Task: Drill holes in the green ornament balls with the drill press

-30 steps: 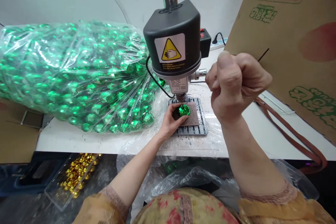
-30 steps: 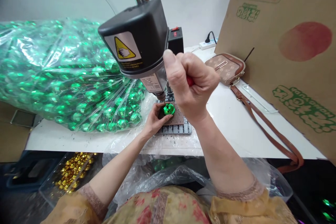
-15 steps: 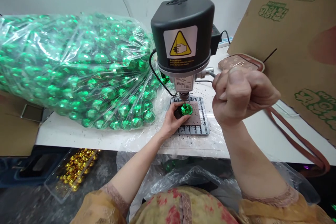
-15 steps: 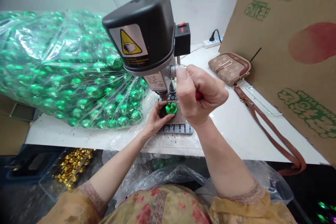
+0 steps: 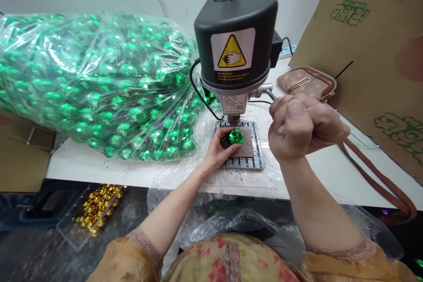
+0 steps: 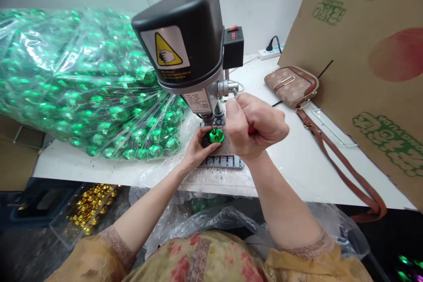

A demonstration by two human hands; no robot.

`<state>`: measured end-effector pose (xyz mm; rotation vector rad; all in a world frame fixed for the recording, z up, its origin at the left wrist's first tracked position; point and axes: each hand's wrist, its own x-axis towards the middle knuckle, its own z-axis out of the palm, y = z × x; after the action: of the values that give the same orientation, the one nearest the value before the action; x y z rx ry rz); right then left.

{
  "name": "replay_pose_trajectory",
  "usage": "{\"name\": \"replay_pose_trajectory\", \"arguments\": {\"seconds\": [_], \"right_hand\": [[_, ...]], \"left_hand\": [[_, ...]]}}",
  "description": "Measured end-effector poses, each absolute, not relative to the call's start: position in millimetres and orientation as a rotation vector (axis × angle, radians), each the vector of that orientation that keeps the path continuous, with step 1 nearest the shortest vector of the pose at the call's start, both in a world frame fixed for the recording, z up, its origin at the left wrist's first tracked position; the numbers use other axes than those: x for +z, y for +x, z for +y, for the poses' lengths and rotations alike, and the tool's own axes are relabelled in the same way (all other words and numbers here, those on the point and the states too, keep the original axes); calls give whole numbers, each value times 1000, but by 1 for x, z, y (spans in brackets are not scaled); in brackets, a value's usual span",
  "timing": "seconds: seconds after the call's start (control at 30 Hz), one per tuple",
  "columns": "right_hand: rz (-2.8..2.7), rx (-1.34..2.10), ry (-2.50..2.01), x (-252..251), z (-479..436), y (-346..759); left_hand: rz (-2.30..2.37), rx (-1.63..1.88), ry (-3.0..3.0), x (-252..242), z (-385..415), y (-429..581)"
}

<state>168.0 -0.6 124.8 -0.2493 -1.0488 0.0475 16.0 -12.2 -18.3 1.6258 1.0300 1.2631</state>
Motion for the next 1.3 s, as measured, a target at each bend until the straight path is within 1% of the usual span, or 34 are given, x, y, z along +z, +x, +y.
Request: {"name": "replay_pose_trajectory", "arguments": {"seconds": [0.43,0.53,0.6,0.73,0.83,0.9,0.97,1.03,1.13,1.17,1.2,1.23,1.3], "right_hand": [[-1175,20,-182,111,-2,175],[-1087,35,-248,123,-3,171],[-1016,113,-316,140,-3,168],[-1034,192,-357,169,0,168],[-1044,211,-391,176,0,171],[-1052,227,-381,176,-1,171],[-1056,243,-353,176,-2,170],[-1049,256,-328,175,-3,169],[-1040,272,-323,175,-3,168],[-1045,270,-322,174,-3,169],[-1053,267,-321,174,-3,169],[-1059,263,-310,173,-2,169],[-1067,259,-284,172,0,170]], "left_hand": [[1014,1282,1572,-20,-14,17],[1018,1281,1588,-21,-14,17],[1045,1280,1608,-19,-12,18],[1246,1337,1686,-6,-22,17],[1293,1451,1911,5,-53,13],[1114,1471,2199,6,-83,6],[817,1383,2551,-1,-114,-2],[585,1133,2891,-14,-141,-11],[599,568,3115,-33,-165,-22],[641,451,3115,-38,-169,-24],[659,411,3102,-40,-172,-26],[618,453,3090,-41,-172,-28],[506,668,3030,-37,-165,-31]]}}
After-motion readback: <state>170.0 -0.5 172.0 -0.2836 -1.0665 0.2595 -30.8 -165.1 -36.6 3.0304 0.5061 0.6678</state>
